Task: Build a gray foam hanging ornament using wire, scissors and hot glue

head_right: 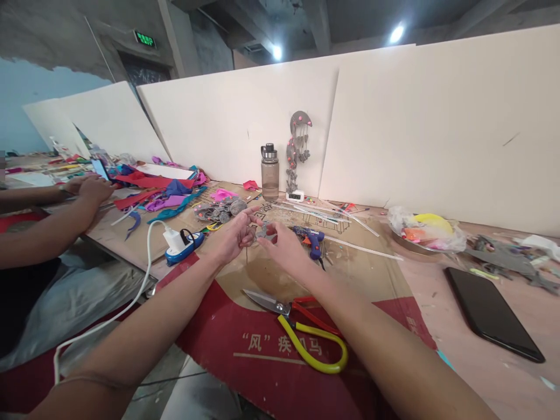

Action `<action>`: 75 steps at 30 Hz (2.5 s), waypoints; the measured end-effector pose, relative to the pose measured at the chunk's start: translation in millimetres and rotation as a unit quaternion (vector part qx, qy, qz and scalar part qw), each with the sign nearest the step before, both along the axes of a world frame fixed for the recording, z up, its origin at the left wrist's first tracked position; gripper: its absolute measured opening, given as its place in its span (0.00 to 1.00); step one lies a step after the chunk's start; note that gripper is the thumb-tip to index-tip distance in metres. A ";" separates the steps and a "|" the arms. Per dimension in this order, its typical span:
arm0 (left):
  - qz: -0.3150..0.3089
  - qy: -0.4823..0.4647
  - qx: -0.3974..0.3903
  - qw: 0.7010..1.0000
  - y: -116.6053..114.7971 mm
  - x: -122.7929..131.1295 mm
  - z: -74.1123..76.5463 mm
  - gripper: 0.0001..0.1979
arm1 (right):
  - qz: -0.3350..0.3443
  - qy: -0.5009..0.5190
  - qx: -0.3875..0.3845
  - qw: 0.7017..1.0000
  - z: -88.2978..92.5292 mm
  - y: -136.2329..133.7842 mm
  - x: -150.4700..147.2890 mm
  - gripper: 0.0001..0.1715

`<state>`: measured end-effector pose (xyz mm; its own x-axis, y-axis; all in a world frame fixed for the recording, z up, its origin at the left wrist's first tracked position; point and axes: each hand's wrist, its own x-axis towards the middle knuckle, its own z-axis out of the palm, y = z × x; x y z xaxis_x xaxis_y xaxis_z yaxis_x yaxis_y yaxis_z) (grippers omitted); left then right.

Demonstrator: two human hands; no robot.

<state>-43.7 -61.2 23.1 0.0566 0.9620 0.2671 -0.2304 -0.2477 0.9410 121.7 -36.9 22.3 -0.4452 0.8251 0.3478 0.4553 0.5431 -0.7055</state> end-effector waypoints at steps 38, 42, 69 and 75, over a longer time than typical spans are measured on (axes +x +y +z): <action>0.235 0.384 -0.079 0.889 32.2 1.2 -23.0 0.09 | -0.278 -0.283 0.106 0.912 -34.6 33.7 70.4 0.23; 0.246 0.403 -0.072 0.878 36.7 2.7 -21.7 0.10 | -0.290 -0.301 0.049 0.907 -43.6 40.8 71.6 0.29; 0.244 0.564 -0.052 0.787 42.6 10.7 -34.8 0.08 | -0.116 0.079 -0.146 0.979 -50.3 50.6 60.4 0.16; 0.243 0.571 -0.058 0.782 43.1 11.0 -36.5 0.07 | -0.085 0.115 -0.133 0.981 -57.5 48.5 59.2 0.15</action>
<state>-32.7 -18.2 -13.4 -0.1853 0.9583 0.2175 0.8714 0.0579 0.4872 180.9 11.6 -35.2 -0.2286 0.9557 0.1854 0.3353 0.2561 -0.9066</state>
